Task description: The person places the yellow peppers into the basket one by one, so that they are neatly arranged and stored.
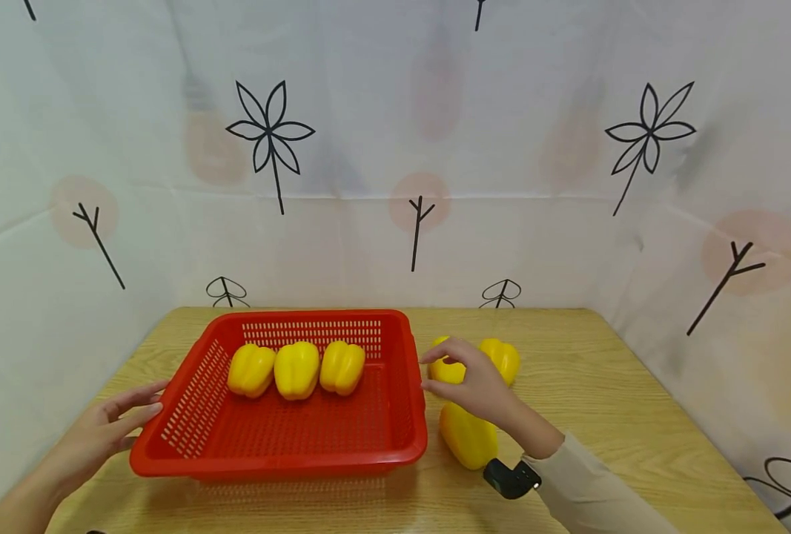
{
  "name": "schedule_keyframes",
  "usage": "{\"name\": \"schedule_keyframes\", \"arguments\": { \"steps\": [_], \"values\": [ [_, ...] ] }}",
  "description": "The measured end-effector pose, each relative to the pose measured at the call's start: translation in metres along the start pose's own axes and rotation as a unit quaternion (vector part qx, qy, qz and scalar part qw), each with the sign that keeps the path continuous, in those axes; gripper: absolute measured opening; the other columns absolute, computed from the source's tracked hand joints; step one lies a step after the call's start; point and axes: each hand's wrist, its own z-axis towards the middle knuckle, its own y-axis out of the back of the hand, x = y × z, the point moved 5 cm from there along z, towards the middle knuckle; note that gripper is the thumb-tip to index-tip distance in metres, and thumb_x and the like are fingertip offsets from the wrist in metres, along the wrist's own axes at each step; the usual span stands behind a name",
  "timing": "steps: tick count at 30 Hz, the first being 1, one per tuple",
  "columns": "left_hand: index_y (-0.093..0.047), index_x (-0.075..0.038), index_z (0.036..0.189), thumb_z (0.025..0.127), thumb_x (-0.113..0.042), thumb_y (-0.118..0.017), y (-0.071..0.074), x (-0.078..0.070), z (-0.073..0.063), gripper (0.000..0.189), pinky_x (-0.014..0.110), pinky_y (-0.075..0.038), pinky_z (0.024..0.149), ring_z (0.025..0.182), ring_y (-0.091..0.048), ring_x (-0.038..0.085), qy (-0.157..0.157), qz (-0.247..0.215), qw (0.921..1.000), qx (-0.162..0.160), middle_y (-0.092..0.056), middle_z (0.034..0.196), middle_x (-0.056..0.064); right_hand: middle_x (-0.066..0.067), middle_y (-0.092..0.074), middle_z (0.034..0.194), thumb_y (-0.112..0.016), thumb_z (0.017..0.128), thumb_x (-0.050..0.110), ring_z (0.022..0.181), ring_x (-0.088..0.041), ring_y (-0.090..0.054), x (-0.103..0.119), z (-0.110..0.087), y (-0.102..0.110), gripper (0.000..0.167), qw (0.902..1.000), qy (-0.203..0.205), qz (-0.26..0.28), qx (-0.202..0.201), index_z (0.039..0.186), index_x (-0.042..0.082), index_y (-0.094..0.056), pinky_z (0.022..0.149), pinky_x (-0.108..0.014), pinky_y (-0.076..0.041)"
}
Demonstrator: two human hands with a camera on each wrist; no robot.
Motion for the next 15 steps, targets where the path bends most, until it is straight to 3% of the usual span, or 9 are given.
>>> {"name": "schedule_keyframes", "arguments": {
  "steps": [9, 15],
  "values": [
    [-0.039, -0.003, 0.140, 0.092, -0.028, -0.059, 0.001, -0.001, -0.002, 0.057, 0.038, -0.054, 0.074, 0.091, -0.062, 0.018, -0.001, 0.001, 1.0000, -0.005, -0.046, 0.121, 0.013, 0.006, -0.060, 0.095, -0.078, 0.075, 0.010, 0.086, -0.009, -0.053, -0.013, -0.017, 0.000, 0.027, 0.9998, -0.020, 0.003, -0.007, 0.097, 0.014, -0.064, 0.077, -0.022, -0.046],
    [-0.038, -0.002, 0.141, 0.093, -0.026, -0.058, 0.000, -0.001, -0.001, 0.057, 0.038, -0.054, 0.074, 0.091, -0.062, 0.017, -0.005, -0.002, 1.0000, 0.001, -0.047, 0.121, 0.013, 0.006, -0.060, 0.097, -0.078, 0.075, 0.015, 0.091, -0.008, -0.054, -0.026, -0.029, -0.002, 0.028, 0.9985, -0.052, 0.011, 0.014, 0.099, 0.014, -0.064, 0.083, -0.020, -0.046]
  ]
}}
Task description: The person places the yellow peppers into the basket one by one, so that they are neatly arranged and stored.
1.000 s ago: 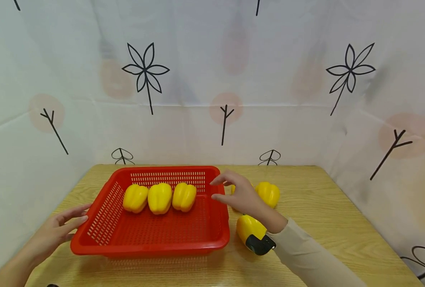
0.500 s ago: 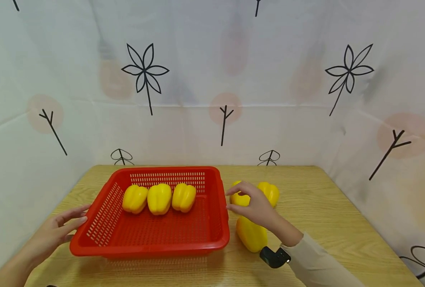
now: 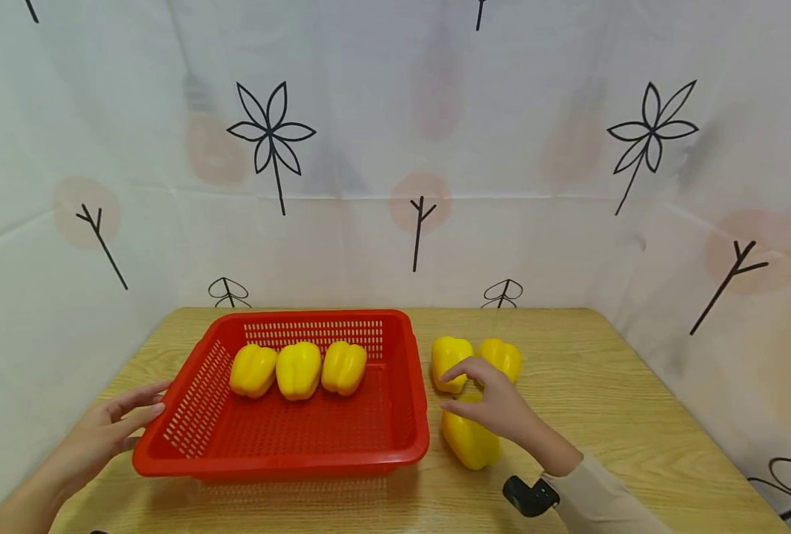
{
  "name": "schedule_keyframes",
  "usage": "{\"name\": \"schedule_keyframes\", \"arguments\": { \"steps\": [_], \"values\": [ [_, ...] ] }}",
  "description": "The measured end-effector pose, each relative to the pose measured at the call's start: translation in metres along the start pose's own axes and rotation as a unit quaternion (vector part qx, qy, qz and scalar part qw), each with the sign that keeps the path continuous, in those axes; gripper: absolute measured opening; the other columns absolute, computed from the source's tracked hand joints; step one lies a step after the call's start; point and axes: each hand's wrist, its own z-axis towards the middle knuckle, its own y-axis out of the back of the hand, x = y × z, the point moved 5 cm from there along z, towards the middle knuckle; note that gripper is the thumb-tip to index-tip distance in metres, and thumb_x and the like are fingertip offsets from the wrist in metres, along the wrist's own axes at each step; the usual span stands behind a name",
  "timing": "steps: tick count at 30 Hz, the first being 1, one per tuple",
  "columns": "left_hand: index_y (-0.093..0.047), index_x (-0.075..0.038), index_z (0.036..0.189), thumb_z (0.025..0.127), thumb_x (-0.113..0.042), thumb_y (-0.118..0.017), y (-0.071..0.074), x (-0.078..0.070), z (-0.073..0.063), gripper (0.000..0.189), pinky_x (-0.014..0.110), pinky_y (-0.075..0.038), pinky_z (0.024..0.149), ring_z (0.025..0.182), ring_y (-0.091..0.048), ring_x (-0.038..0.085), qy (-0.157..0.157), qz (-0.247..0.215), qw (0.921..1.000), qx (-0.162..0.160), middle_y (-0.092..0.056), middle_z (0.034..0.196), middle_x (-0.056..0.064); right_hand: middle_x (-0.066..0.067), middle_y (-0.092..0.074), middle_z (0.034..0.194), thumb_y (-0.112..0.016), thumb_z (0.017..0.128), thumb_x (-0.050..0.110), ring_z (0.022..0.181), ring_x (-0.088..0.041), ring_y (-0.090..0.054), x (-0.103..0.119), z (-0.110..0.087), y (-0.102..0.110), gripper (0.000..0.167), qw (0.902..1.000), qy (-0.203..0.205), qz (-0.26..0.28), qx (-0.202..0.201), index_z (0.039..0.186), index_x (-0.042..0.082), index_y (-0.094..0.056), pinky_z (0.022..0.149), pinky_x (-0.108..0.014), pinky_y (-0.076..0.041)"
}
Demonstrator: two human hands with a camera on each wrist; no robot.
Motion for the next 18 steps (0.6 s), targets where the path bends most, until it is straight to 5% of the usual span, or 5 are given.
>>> {"name": "schedule_keyframes", "arguments": {
  "steps": [9, 18],
  "values": [
    [-0.036, -0.002, 0.141, 0.093, -0.029, -0.058, 0.000, 0.000, 0.000, 0.060, 0.038, -0.054, 0.075, 0.092, -0.062, 0.018, 0.002, 0.004, 1.0000, 0.002, -0.043, 0.125, 0.018, 0.000, -0.062, 0.100, -0.079, 0.075, 0.019, 0.097, -0.012, -0.054, -0.019, -0.013, 0.002, 0.031, 0.9991, 0.017, -0.030, 0.026, 0.101, 0.017, -0.063, 0.085, -0.031, -0.046],
    [-0.034, -0.001, 0.142, 0.094, -0.028, -0.057, 0.000, -0.001, 0.001, 0.060, 0.037, -0.054, 0.074, 0.092, -0.062, 0.016, 0.008, 0.003, 1.0000, 0.004, -0.044, 0.126, 0.017, -0.001, -0.059, 0.115, -0.077, 0.077, 0.028, 0.106, -0.015, -0.051, -0.038, -0.024, -0.002, 0.038, 0.9968, -0.031, -0.022, 0.070, 0.109, 0.013, -0.064, 0.086, -0.052, -0.044]
  ]
}}
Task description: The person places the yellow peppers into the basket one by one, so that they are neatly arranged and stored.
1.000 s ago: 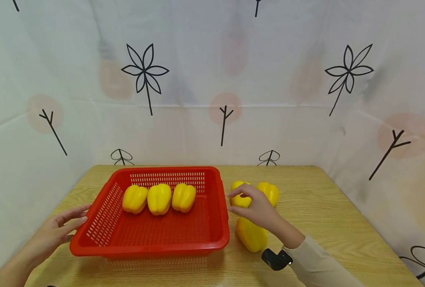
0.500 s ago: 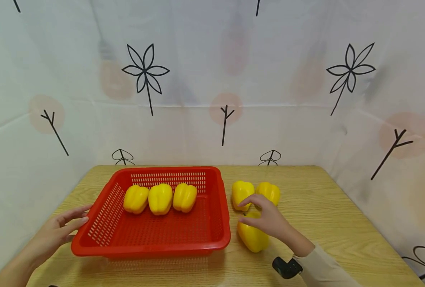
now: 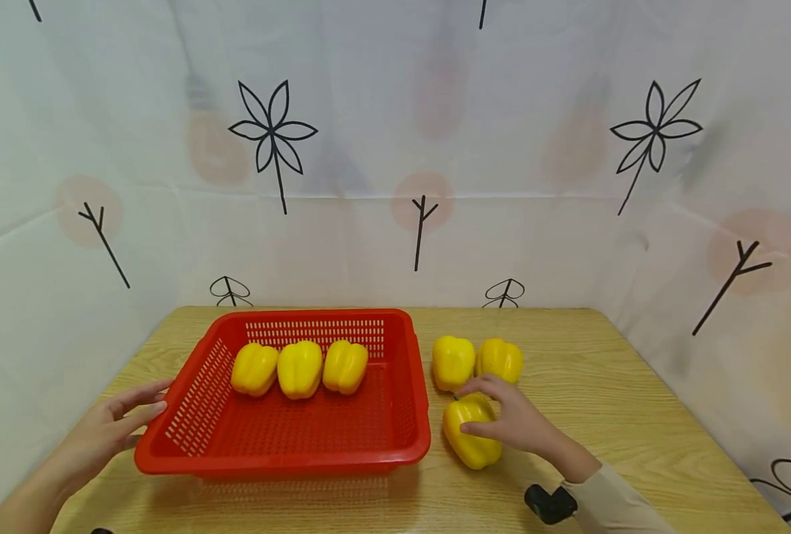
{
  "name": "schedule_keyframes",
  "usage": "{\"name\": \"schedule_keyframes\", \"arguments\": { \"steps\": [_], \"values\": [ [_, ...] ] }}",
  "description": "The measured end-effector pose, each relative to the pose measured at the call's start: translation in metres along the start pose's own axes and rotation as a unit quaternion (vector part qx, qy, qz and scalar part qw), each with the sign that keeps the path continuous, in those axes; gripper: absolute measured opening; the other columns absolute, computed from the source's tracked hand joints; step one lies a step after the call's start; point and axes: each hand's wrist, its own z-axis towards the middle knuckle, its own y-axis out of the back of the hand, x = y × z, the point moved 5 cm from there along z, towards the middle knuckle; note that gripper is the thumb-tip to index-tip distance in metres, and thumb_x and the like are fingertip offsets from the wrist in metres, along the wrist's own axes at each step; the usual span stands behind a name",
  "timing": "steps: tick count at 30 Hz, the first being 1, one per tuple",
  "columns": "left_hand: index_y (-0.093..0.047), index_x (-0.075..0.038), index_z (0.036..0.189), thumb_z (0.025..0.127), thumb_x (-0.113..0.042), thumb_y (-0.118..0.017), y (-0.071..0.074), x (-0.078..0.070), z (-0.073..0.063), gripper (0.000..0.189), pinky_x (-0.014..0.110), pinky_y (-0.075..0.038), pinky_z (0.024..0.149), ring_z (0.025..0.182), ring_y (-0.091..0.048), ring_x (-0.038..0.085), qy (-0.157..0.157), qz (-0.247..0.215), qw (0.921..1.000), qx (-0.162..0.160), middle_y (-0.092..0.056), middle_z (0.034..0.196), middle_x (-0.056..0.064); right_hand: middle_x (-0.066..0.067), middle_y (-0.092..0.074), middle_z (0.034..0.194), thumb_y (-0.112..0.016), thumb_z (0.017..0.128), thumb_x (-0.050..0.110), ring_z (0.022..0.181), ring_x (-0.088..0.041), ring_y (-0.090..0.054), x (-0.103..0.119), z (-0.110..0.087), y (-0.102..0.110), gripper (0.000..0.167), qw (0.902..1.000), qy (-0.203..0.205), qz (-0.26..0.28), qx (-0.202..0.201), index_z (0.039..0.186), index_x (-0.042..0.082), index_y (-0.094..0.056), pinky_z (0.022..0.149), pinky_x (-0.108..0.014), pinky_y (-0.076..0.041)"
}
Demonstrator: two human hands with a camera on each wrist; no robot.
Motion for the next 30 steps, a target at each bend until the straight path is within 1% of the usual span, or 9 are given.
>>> {"name": "schedule_keyframes", "arguments": {
  "steps": [3, 7, 13, 17, 20, 23, 27, 30],
  "values": [
    [-0.034, -0.002, 0.143, 0.094, -0.027, -0.057, 0.000, 0.000, 0.000, 0.060, 0.037, -0.054, 0.074, 0.091, -0.062, 0.015, 0.000, 0.000, 1.0000, 0.000, -0.044, 0.126, 0.017, -0.006, -0.057, 0.118, -0.074, 0.080, 0.026, 0.109, -0.015, -0.051, -0.005, -0.003, -0.001, 0.037, 0.9996, -0.012, 0.010, 0.022, 0.113, 0.012, -0.062, 0.083, -0.049, -0.046],
    [-0.033, -0.002, 0.143, 0.094, -0.026, -0.056, -0.001, 0.001, 0.001, 0.060, 0.037, -0.054, 0.074, 0.091, -0.062, 0.015, -0.004, -0.002, 1.0000, 0.002, -0.043, 0.127, 0.017, -0.009, -0.058, 0.120, -0.071, 0.083, 0.023, 0.110, -0.015, -0.049, -0.009, -0.005, -0.001, 0.037, 0.9986, -0.017, 0.022, 0.045, 0.116, 0.011, -0.059, 0.078, -0.042, -0.047],
    [-0.033, -0.002, 0.143, 0.094, -0.027, -0.056, -0.001, 0.000, 0.001, 0.060, 0.037, -0.054, 0.074, 0.091, -0.062, 0.015, -0.003, -0.001, 1.0000, 0.002, -0.042, 0.128, 0.018, -0.011, -0.058, 0.116, -0.072, 0.082, 0.022, 0.104, -0.019, -0.051, -0.011, -0.005, 0.001, 0.036, 0.9977, -0.031, 0.039, 0.046, 0.113, 0.009, -0.059, 0.074, -0.037, -0.048],
    [-0.033, -0.002, 0.143, 0.094, -0.029, -0.057, 0.000, 0.000, 0.002, 0.061, 0.037, -0.054, 0.075, 0.091, -0.061, 0.015, 0.002, 0.002, 1.0000, 0.001, -0.042, 0.127, 0.017, -0.011, -0.058, 0.114, -0.073, 0.082, 0.023, 0.099, -0.016, -0.051, -0.012, -0.005, 0.001, 0.036, 0.9960, -0.055, 0.051, 0.048, 0.112, 0.009, -0.059, 0.071, -0.032, -0.050],
    [-0.033, -0.001, 0.143, 0.094, -0.028, -0.057, -0.001, 0.000, 0.002, 0.060, 0.036, -0.054, 0.075, 0.091, -0.061, 0.015, 0.003, 0.000, 1.0000, 0.002, -0.043, 0.126, 0.017, -0.009, -0.059, 0.112, -0.072, 0.082, 0.025, 0.094, -0.014, -0.051, -0.013, -0.004, 0.002, 0.036, 0.9951, -0.076, 0.051, 0.039, 0.112, 0.010, -0.059, 0.068, -0.029, -0.050],
    [-0.033, -0.001, 0.143, 0.094, -0.027, -0.056, 0.000, 0.000, 0.002, 0.060, 0.036, -0.054, 0.075, 0.091, -0.061, 0.015, 0.001, -0.002, 1.0000, 0.004, -0.043, 0.126, 0.017, -0.007, -0.060, 0.109, -0.073, 0.082, 0.026, 0.090, -0.013, -0.051, -0.013, -0.002, 0.006, 0.036, 0.9942, -0.096, 0.048, 0.014, 0.111, 0.009, -0.061, 0.066, -0.028, -0.050],
    [-0.033, -0.001, 0.143, 0.094, -0.027, -0.056, 0.000, 0.001, 0.002, 0.060, 0.036, -0.054, 0.075, 0.091, -0.061, 0.015, 0.002, -0.004, 1.0000, 0.004, -0.043, 0.126, 0.016, -0.007, -0.060, 0.106, -0.073, 0.081, 0.023, 0.087, -0.015, -0.052, -0.011, 0.001, 0.014, 0.035, 0.9935, -0.101, 0.048, -0.019, 0.111, 0.008, -0.061, 0.064, -0.029, -0.051],
    [-0.033, -0.001, 0.143, 0.094, -0.027, -0.056, 0.000, 0.001, 0.001, 0.060, 0.036, -0.054, 0.074, 0.091, -0.061, 0.015, 0.000, -0.004, 1.0000, 0.003, -0.043, 0.126, 0.016, -0.007, -0.059, 0.106, -0.074, 0.081, 0.022, 0.086, -0.014, -0.052, -0.008, 0.004, 0.021, 0.035, 0.9936, -0.099, 0.043, -0.031, 0.111, 0.008, -0.061, 0.064, -0.029, -0.051]
  ]
}}
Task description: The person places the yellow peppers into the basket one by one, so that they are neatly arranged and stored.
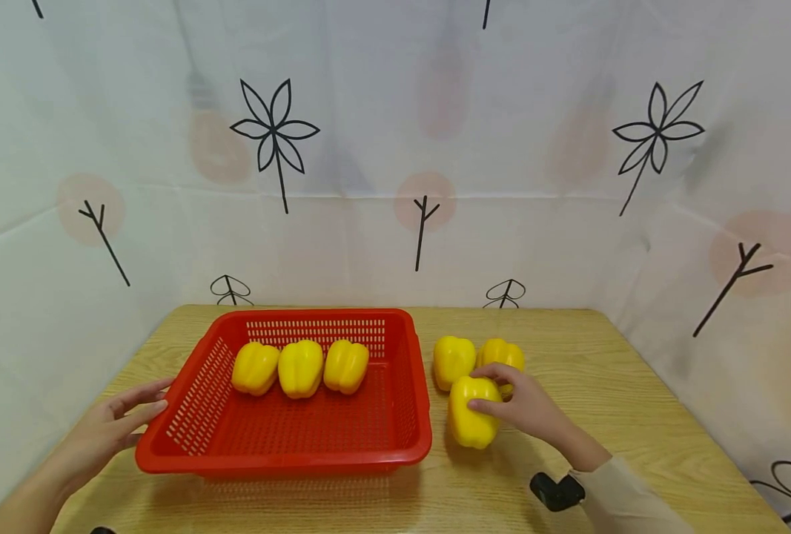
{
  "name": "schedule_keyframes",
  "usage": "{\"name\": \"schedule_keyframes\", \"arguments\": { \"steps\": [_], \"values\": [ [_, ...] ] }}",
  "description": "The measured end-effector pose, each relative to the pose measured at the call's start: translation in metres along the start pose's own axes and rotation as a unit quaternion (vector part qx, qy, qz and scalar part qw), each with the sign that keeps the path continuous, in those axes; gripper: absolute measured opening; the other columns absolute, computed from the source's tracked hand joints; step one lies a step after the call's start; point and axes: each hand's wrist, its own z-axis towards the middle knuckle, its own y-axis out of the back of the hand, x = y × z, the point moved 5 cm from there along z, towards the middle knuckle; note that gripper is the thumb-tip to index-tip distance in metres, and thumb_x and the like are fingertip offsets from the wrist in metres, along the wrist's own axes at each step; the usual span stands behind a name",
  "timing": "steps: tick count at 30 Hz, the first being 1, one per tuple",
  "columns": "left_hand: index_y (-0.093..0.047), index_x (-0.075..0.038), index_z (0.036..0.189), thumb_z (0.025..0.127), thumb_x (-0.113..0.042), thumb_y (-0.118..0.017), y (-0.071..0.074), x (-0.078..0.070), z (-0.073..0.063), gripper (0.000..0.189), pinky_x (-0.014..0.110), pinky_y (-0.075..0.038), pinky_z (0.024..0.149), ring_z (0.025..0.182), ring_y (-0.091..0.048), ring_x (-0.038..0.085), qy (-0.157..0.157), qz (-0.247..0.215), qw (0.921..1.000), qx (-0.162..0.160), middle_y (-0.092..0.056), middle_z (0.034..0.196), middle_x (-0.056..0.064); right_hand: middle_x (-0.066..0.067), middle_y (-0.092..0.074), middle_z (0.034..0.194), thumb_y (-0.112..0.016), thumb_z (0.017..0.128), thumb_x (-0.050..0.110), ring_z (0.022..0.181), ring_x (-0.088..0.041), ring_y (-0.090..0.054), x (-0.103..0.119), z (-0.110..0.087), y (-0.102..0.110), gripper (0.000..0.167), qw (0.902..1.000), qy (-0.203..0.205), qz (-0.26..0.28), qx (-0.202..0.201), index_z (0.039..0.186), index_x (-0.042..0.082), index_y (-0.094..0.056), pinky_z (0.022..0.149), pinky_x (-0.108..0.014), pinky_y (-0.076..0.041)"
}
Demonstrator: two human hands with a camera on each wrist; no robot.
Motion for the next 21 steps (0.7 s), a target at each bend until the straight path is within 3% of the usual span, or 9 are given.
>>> {"name": "schedule_keyframes", "arguments": {
  "steps": [8, 21],
  "values": [
    [-0.034, 0.000, 0.142, 0.094, -0.026, -0.056, 0.000, -0.001, 0.000, 0.059, 0.037, -0.054, 0.074, 0.091, -0.061, 0.015, -0.008, -0.003, 1.0000, 0.001, -0.044, 0.124, 0.015, -0.014, -0.056, 0.113, -0.072, 0.083, 0.020, 0.089, -0.022, -0.052, 0.013, 0.004, 0.017, 0.036, 0.9999, 0.002, -0.005, -0.016, 0.113, 0.004, -0.060, 0.066, -0.028, -0.051],
    [-0.033, 0.000, 0.143, 0.094, -0.026, -0.056, 0.000, 0.000, 0.000, 0.060, 0.037, -0.054, 0.074, 0.091, -0.061, 0.015, -0.004, -0.003, 1.0000, 0.001, -0.044, 0.125, 0.016, -0.010, -0.058, 0.113, -0.070, 0.085, 0.023, 0.089, -0.019, -0.053, 0.032, 0.015, 0.027, 0.037, 0.9997, 0.013, -0.011, -0.020, 0.116, 0.006, -0.059, 0.069, -0.027, -0.052]
  ]
}}
